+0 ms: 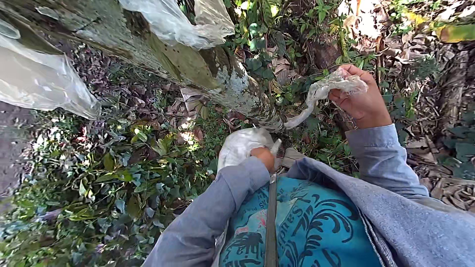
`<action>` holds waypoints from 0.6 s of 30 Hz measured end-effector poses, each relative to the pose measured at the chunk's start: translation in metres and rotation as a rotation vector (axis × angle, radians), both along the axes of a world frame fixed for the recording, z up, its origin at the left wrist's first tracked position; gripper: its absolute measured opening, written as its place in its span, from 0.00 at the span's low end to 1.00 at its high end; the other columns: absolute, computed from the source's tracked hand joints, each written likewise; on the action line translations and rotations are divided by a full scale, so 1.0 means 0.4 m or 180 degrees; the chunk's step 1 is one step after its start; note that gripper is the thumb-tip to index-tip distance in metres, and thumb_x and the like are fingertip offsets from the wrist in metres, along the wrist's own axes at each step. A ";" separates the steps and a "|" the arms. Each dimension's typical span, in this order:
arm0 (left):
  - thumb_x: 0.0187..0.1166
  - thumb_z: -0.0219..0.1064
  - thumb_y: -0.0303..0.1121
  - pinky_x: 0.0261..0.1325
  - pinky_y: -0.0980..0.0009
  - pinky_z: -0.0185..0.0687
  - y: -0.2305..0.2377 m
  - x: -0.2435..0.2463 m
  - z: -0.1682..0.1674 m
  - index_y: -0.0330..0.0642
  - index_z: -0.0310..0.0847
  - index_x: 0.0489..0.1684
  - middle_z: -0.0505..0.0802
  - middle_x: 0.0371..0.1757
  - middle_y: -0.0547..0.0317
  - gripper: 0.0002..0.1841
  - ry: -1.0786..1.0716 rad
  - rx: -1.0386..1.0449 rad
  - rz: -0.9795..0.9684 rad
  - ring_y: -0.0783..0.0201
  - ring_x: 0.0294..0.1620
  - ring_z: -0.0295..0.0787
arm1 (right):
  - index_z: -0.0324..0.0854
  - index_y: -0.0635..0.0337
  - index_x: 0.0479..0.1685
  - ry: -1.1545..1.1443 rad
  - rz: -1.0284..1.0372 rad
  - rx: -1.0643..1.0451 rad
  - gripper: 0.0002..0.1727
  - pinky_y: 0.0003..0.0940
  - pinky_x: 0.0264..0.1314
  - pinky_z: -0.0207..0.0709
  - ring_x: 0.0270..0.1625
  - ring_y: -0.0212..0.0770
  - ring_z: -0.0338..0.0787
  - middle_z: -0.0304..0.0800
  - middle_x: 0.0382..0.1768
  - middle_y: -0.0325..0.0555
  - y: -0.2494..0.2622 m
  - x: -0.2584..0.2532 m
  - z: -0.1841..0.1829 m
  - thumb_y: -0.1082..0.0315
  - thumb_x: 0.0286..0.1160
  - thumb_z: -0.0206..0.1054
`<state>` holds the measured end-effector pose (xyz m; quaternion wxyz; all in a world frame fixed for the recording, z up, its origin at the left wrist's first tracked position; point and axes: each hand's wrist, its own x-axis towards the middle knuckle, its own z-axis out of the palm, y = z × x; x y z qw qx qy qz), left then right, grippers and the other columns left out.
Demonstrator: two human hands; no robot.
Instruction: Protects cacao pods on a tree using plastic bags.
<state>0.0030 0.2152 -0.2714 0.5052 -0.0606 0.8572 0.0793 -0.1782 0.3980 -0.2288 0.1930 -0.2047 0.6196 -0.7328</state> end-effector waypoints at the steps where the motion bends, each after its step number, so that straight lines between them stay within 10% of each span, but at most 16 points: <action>1: 0.81 0.66 0.32 0.68 0.32 0.73 -0.015 0.000 -0.022 0.21 0.82 0.57 0.85 0.66 0.27 0.18 -0.0036 -0.0013 0.0029 0.31 0.71 0.81 | 0.78 0.46 0.48 -0.0013 -0.0029 -0.0059 0.12 0.20 0.34 0.81 0.30 0.23 0.85 0.88 0.32 0.26 -0.005 0.005 0.000 0.66 0.90 0.47; 5: 0.90 0.50 0.52 0.72 0.30 0.69 -0.033 0.000 -0.011 0.27 0.62 0.84 0.81 0.73 0.25 0.36 -0.0101 0.0322 0.0289 0.31 0.75 0.78 | 0.79 0.47 0.48 -0.0064 -0.0135 -0.0338 0.12 0.24 0.38 0.88 0.33 0.25 0.90 0.90 0.33 0.28 -0.032 0.028 -0.008 0.66 0.91 0.47; 9: 0.95 0.43 0.38 0.69 0.33 0.70 -0.004 0.013 0.008 0.19 0.78 0.59 0.85 0.61 0.22 0.25 0.0221 0.0819 -0.0469 0.28 0.69 0.80 | 0.78 0.48 0.44 -0.0307 0.0012 -0.0514 0.11 0.24 0.39 0.88 0.34 0.25 0.89 0.89 0.32 0.28 -0.082 0.047 -0.025 0.66 0.91 0.49; 13: 0.85 0.55 0.22 0.67 0.37 0.77 0.041 0.030 0.032 0.28 0.81 0.67 0.81 0.71 0.26 0.17 0.1134 0.0577 -0.0171 0.29 0.72 0.78 | 0.77 0.49 0.44 -0.0135 0.0132 -0.0424 0.06 0.24 0.41 0.86 0.34 0.23 0.87 0.86 0.33 0.28 -0.131 0.059 -0.011 0.69 0.86 0.55; 16: 0.84 0.62 0.26 0.63 0.41 0.79 0.043 0.048 0.038 0.34 0.87 0.62 0.83 0.72 0.33 0.14 0.2137 0.0620 -0.0232 0.34 0.74 0.78 | 0.77 0.52 0.45 0.0448 -0.0039 0.0077 0.05 0.19 0.38 0.81 0.32 0.19 0.83 0.84 0.31 0.26 -0.160 0.072 0.013 0.67 0.75 0.65; 18: 0.80 0.69 0.35 0.54 0.45 0.85 0.023 0.075 0.017 0.35 0.92 0.46 0.92 0.56 0.37 0.12 0.3714 0.0882 -0.0170 0.38 0.60 0.89 | 0.79 0.58 0.46 0.0984 -0.0226 0.0567 0.11 0.17 0.28 0.70 0.21 0.18 0.72 0.75 0.20 0.24 -0.180 0.081 0.029 0.66 0.71 0.74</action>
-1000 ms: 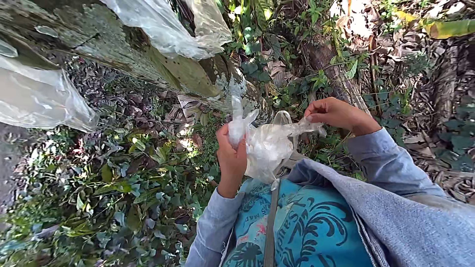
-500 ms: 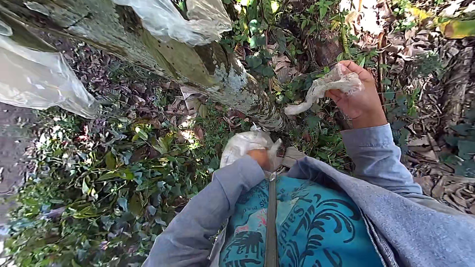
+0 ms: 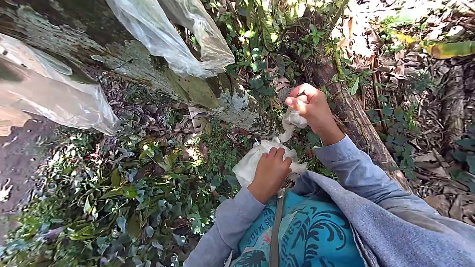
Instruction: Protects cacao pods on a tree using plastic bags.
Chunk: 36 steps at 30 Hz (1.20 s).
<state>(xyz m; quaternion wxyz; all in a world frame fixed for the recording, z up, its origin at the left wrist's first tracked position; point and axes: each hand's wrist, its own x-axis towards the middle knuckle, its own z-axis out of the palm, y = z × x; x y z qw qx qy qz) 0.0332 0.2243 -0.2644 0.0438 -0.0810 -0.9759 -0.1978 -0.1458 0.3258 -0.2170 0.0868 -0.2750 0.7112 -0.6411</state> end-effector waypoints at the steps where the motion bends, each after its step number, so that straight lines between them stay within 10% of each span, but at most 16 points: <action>1: 0.77 0.71 0.38 0.48 0.52 0.89 -0.007 0.002 -0.009 0.35 0.91 0.38 0.93 0.46 0.41 0.12 0.0985 0.0254 0.0184 0.44 0.50 0.93 | 0.79 0.58 0.45 0.0270 -0.0001 0.0178 0.13 0.16 0.24 0.65 0.17 0.18 0.66 0.68 0.16 0.23 -0.010 0.002 0.003 0.63 0.71 0.75; 3: 0.74 0.77 0.40 0.55 0.61 0.88 -0.022 -0.012 0.026 0.34 0.84 0.42 0.89 0.48 0.42 0.16 0.2247 0.0826 0.0549 0.51 0.52 0.90 | 0.79 0.58 0.43 0.0635 0.0169 0.0346 0.15 0.17 0.22 0.64 0.15 0.18 0.64 0.66 0.14 0.23 -0.035 0.012 0.012 0.55 0.74 0.72; 6: 0.75 0.76 0.31 0.62 0.62 0.86 -0.066 -0.038 0.092 0.30 0.76 0.66 0.85 0.66 0.35 0.24 0.2385 0.1138 0.0395 0.49 0.65 0.87 | 0.80 0.56 0.40 0.0518 0.0661 0.0226 0.18 0.21 0.30 0.70 0.23 0.21 0.72 0.73 0.22 0.29 -0.079 0.049 0.039 0.54 0.89 0.52; 11: 0.83 0.64 0.29 0.46 0.72 0.86 -0.184 -0.011 0.101 0.33 0.91 0.45 0.89 0.39 0.49 0.10 0.1999 0.0954 0.0488 0.63 0.39 0.88 | 0.70 0.48 0.31 -0.0584 0.1500 -0.0011 0.22 0.18 0.17 0.61 0.13 0.22 0.62 0.62 0.12 0.25 -0.103 0.025 0.099 0.55 0.95 0.38; 13: 0.81 0.65 0.32 0.49 0.73 0.84 -0.212 0.009 0.120 0.31 0.89 0.35 0.88 0.40 0.49 0.12 0.1927 0.1252 0.0660 0.65 0.42 0.86 | 0.81 0.50 0.41 0.0190 0.1733 0.0113 0.09 0.16 0.27 0.69 0.27 0.17 0.75 0.79 0.31 0.23 -0.093 0.008 0.089 0.56 0.81 0.61; 15: 0.79 0.67 0.33 0.56 0.74 0.84 -0.230 0.017 0.142 0.32 0.86 0.31 0.88 0.46 0.51 0.11 0.1867 0.1570 0.0609 0.68 0.51 0.86 | 0.89 0.54 0.58 0.1149 0.2143 0.0105 0.31 0.25 0.57 0.79 0.64 0.28 0.79 0.78 0.71 0.39 -0.098 0.011 0.079 0.41 0.62 0.77; 16: 0.79 0.67 0.33 0.59 0.73 0.84 -0.237 0.021 0.150 0.33 0.86 0.32 0.89 0.48 0.53 0.11 0.1828 0.1762 0.0545 0.69 0.54 0.87 | 0.90 0.57 0.51 0.1484 0.2308 0.0045 0.28 0.33 0.69 0.79 0.74 0.35 0.78 0.75 0.77 0.48 -0.110 0.023 0.082 0.43 0.61 0.79; 19: 0.83 0.67 0.37 0.56 0.74 0.87 -0.255 0.041 0.161 0.44 0.87 0.38 0.92 0.48 0.65 0.08 0.1774 0.2939 0.0277 0.74 0.52 0.89 | 0.86 0.59 0.23 0.1621 0.2748 -0.0407 0.14 0.33 0.63 0.84 0.63 0.35 0.88 0.92 0.56 0.45 -0.144 0.048 0.102 0.59 0.70 0.76; 22: 0.82 0.68 0.46 0.53 0.76 0.89 -0.241 0.053 0.169 0.62 0.91 0.42 0.95 0.48 0.74 0.06 0.1639 0.4593 -0.0201 0.77 0.48 0.92 | 0.85 0.54 0.23 0.0905 0.3273 -0.1117 0.19 0.39 0.70 0.82 0.66 0.39 0.88 0.94 0.51 0.41 -0.171 0.044 0.109 0.54 0.81 0.69; 24: 0.84 0.64 0.49 0.48 0.78 0.88 -0.240 0.050 0.173 0.65 0.88 0.41 0.93 0.40 0.76 0.08 0.1650 0.4930 -0.0425 0.79 0.40 0.90 | 0.88 0.48 0.25 0.0339 0.3370 -0.1555 0.21 0.31 0.54 0.86 0.51 0.32 0.92 0.94 0.41 0.34 -0.192 0.060 0.098 0.47 0.83 0.65; 27: 0.86 0.61 0.52 0.31 0.88 0.79 -0.275 0.055 0.166 0.67 0.84 0.39 0.88 0.29 0.81 0.09 0.1703 0.4553 0.0023 0.86 0.26 0.82 | 0.86 0.44 0.29 -0.0461 0.3077 -0.2067 0.21 0.19 0.34 0.83 0.31 0.22 0.87 0.87 0.28 0.27 -0.210 0.087 0.083 0.45 0.87 0.58; 31: 0.83 0.65 0.51 0.32 0.88 0.79 -0.346 0.079 0.150 0.65 0.87 0.38 0.88 0.28 0.83 0.08 0.1742 0.3915 0.0083 0.88 0.25 0.81 | 0.84 0.44 0.31 -0.0527 0.3142 -0.1983 0.19 0.12 0.22 0.68 0.19 0.15 0.75 0.78 0.17 0.21 -0.241 0.065 0.096 0.49 0.90 0.57; 36: 0.81 0.66 0.42 0.60 0.61 0.82 -0.469 0.128 0.137 0.37 0.92 0.37 0.94 0.42 0.57 0.16 0.1132 0.0826 0.0460 0.61 0.52 0.88 | 0.87 0.65 0.34 0.2455 0.3088 0.0400 0.14 0.25 0.32 0.75 0.27 0.27 0.81 0.84 0.24 0.39 -0.240 -0.004 0.180 0.65 0.86 0.62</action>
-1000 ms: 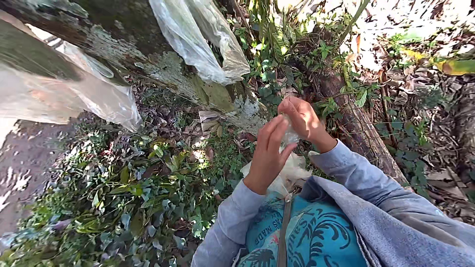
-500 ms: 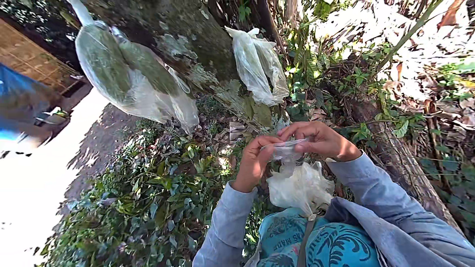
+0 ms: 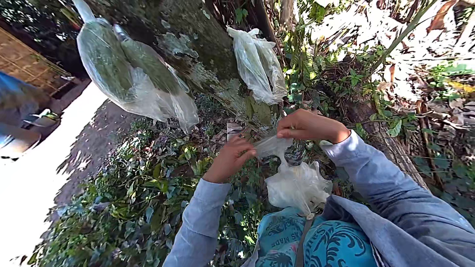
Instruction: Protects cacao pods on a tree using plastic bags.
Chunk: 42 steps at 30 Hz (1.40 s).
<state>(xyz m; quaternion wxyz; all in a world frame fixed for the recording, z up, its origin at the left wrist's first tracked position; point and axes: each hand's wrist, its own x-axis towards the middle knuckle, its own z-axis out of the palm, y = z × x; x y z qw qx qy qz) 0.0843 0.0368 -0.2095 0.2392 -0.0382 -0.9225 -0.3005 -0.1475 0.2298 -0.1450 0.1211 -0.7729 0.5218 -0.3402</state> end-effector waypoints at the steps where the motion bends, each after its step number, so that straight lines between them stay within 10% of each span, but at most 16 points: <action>1: 0.82 0.64 0.40 0.64 0.52 0.80 -0.012 0.005 0.012 0.36 0.92 0.38 0.94 0.46 0.52 0.16 -0.0187 -0.0344 -0.0016 0.53 0.57 0.88 | 0.88 0.64 0.37 0.0567 -0.0097 0.0254 0.13 0.34 0.38 0.80 0.32 0.35 0.85 0.87 0.29 0.44 0.001 0.002 0.021 0.64 0.85 0.64; 8: 0.90 0.54 0.36 0.71 0.50 0.79 -0.048 -0.014 0.179 0.32 0.88 0.54 0.92 0.58 0.45 0.18 -0.0165 -0.0904 -0.0081 0.49 0.63 0.88 | 0.82 0.62 0.44 0.2076 -0.1098 0.0337 0.12 0.56 0.38 0.79 0.33 0.55 0.89 0.85 0.28 0.52 -0.016 0.063 0.166 0.62 0.88 0.59; 14: 0.92 0.51 0.34 0.44 0.60 0.82 -0.053 -0.080 0.321 0.28 0.82 0.41 0.87 0.35 0.44 0.18 0.0470 -0.1098 0.0279 0.57 0.35 0.85 | 0.79 0.62 0.47 0.2110 -0.1510 0.0285 0.12 0.61 0.38 0.79 0.38 0.61 0.89 0.84 0.33 0.56 -0.053 0.068 0.256 0.65 0.89 0.53; 18: 0.92 0.52 0.32 0.50 0.50 0.82 -0.075 -0.133 0.377 0.23 0.80 0.39 0.86 0.39 0.34 0.18 0.0620 -0.1640 0.0668 0.42 0.41 0.87 | 0.79 0.65 0.51 0.1787 -0.1465 0.0156 0.11 0.57 0.48 0.80 0.45 0.58 0.89 0.85 0.40 0.57 -0.101 0.012 0.278 0.68 0.90 0.53; 25: 0.90 0.57 0.31 0.56 0.40 0.84 -0.061 -0.126 0.276 0.22 0.82 0.48 0.87 0.49 0.28 0.15 0.0379 -0.1695 0.1295 0.30 0.53 0.88 | 0.86 0.68 0.40 0.0546 -0.0898 -0.1506 0.10 0.33 0.45 0.83 0.39 0.37 0.87 0.88 0.37 0.51 -0.076 0.009 0.170 0.69 0.82 0.65; 29: 0.82 0.60 0.20 0.63 0.41 0.83 -0.105 -0.107 0.186 0.23 0.84 0.48 0.88 0.56 0.28 0.09 0.0636 -0.1559 0.1096 0.31 0.61 0.87 | 0.86 0.69 0.38 0.1158 -0.0214 -0.1749 0.05 0.41 0.57 0.85 0.52 0.53 0.90 0.89 0.43 0.58 -0.133 0.121 0.077 0.78 0.79 0.64; 34: 0.78 0.62 0.17 0.68 0.38 0.77 -0.099 -0.051 0.171 0.19 0.85 0.45 0.88 0.57 0.24 0.08 0.0609 -0.1273 0.1233 0.29 0.63 0.85 | 0.85 0.74 0.51 0.1710 -0.0568 -0.1322 0.10 0.47 0.56 0.85 0.60 0.61 0.88 0.87 0.52 0.64 -0.271 0.194 0.175 0.83 0.76 0.62; 37: 0.85 0.58 0.24 0.65 0.43 0.79 -0.099 -0.052 0.169 0.18 0.84 0.46 0.86 0.57 0.24 0.13 0.0695 -0.1130 0.1164 0.33 0.60 0.86 | 0.84 0.78 0.50 0.0828 -0.0821 -0.1098 0.11 0.45 0.62 0.81 0.57 0.57 0.90 0.87 0.51 0.66 -0.308 0.144 0.235 0.78 0.82 0.59; 42: 0.89 0.59 0.39 0.56 0.58 0.82 -0.069 -0.091 0.187 0.27 0.82 0.49 0.78 0.64 0.33 0.18 0.0924 -0.0768 0.1618 0.48 0.54 0.82 | 0.80 0.69 0.47 -0.1875 -0.0693 -0.1066 0.14 0.22 0.33 0.74 0.26 0.25 0.76 0.82 0.32 0.39 -0.227 0.051 0.228 0.72 0.90 0.49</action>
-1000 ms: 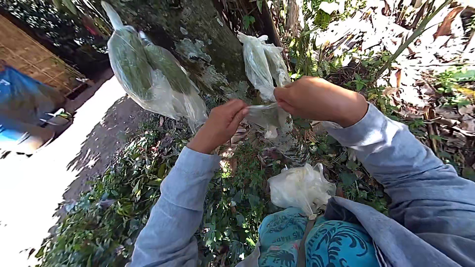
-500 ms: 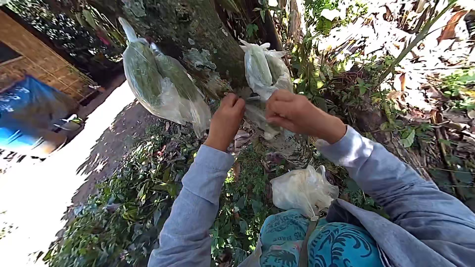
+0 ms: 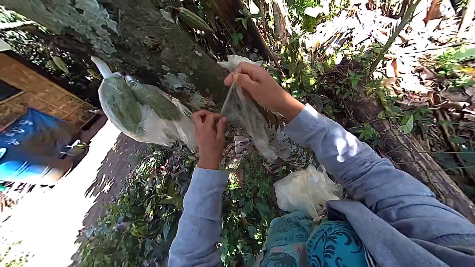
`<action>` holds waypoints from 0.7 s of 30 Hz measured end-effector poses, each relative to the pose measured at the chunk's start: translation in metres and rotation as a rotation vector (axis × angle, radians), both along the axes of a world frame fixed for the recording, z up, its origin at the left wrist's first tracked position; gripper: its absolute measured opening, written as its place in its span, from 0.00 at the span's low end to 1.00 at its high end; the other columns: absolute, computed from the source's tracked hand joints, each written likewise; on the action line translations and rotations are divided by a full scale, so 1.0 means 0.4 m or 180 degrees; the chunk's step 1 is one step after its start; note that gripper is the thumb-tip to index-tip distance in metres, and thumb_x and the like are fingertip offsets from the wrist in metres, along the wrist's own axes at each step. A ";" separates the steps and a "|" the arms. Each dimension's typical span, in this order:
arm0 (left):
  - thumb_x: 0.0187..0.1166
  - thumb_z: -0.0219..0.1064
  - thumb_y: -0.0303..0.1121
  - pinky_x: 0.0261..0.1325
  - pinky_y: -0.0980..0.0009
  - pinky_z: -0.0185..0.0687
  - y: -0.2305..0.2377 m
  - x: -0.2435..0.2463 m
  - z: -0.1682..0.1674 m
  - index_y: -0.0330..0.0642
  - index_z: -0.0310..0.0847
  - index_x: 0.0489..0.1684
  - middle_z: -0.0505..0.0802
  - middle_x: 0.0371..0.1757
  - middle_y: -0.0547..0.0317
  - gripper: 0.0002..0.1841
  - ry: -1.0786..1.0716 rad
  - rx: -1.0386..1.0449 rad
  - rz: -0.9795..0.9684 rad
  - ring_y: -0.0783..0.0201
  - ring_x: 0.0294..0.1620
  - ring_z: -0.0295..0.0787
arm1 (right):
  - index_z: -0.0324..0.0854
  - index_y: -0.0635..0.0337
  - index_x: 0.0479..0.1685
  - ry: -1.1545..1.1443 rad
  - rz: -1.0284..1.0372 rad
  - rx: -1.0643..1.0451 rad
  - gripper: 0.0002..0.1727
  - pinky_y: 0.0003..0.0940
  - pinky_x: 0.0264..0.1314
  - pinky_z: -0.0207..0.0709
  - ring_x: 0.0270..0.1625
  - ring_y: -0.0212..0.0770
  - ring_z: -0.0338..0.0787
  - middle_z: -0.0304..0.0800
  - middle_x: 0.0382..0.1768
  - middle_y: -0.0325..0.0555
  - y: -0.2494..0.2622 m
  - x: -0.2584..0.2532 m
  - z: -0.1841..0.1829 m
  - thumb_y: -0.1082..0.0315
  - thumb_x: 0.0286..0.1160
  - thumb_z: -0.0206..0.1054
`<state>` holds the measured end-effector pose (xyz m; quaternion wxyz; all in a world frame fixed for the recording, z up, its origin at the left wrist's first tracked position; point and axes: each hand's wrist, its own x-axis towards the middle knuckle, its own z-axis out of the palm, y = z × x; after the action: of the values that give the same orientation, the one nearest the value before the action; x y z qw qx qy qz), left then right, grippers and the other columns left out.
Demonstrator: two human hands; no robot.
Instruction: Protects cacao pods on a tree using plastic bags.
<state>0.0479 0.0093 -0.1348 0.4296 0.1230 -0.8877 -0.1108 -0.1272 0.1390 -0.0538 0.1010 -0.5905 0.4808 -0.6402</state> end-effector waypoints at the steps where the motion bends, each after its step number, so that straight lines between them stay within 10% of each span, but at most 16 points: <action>1: 0.89 0.60 0.41 0.62 0.54 0.79 0.007 -0.012 -0.018 0.28 0.83 0.46 0.76 0.65 0.31 0.19 0.0003 0.0036 0.0113 0.45 0.58 0.79 | 0.78 0.64 0.45 -0.0693 0.0341 -0.0159 0.15 0.19 0.31 0.74 0.26 0.22 0.78 0.87 0.34 0.36 0.009 -0.009 -0.015 0.71 0.90 0.45; 4: 0.87 0.63 0.36 0.62 0.46 0.80 0.012 -0.038 -0.067 0.23 0.85 0.41 0.79 0.61 0.26 0.18 0.0023 0.0285 0.0304 0.37 0.56 0.82 | 0.77 0.52 0.33 -0.1882 0.0774 -0.0760 0.19 0.16 0.27 0.77 0.23 0.22 0.82 0.90 0.29 0.34 0.029 -0.049 -0.016 0.68 0.91 0.43; 10: 0.91 0.53 0.31 0.68 0.52 0.80 0.038 -0.044 -0.020 0.26 0.81 0.66 0.87 0.63 0.30 0.18 0.0448 0.0283 -0.0057 0.42 0.63 0.86 | 0.75 0.51 0.37 -0.1157 0.0964 -0.0582 0.14 0.16 0.30 0.79 0.25 0.21 0.82 0.87 0.30 0.30 0.043 -0.060 -0.024 0.71 0.90 0.46; 14: 0.86 0.63 0.33 0.55 0.58 0.85 0.051 -0.079 0.031 0.28 0.81 0.69 0.84 0.62 0.31 0.20 0.0269 0.0133 -0.0219 0.47 0.51 0.87 | 0.77 0.52 0.38 -0.1111 0.1077 -0.0632 0.14 0.16 0.33 0.80 0.27 0.21 0.83 0.88 0.31 0.30 0.043 -0.065 -0.018 0.71 0.89 0.47; 21: 0.86 0.58 0.26 0.61 0.52 0.83 0.064 -0.087 0.047 0.27 0.87 0.50 0.91 0.51 0.36 0.12 0.0248 0.0170 0.0000 0.45 0.53 0.90 | 0.84 0.58 0.41 -0.0144 0.0728 -0.0523 0.04 0.20 0.40 0.81 0.34 0.21 0.86 0.93 0.37 0.33 0.057 -0.047 -0.034 0.73 0.80 0.64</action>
<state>0.0131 0.0351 -0.1158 0.4604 0.1301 -0.8670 -0.1392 -0.1462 0.1618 -0.0675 0.1353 -0.6332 0.3539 -0.6749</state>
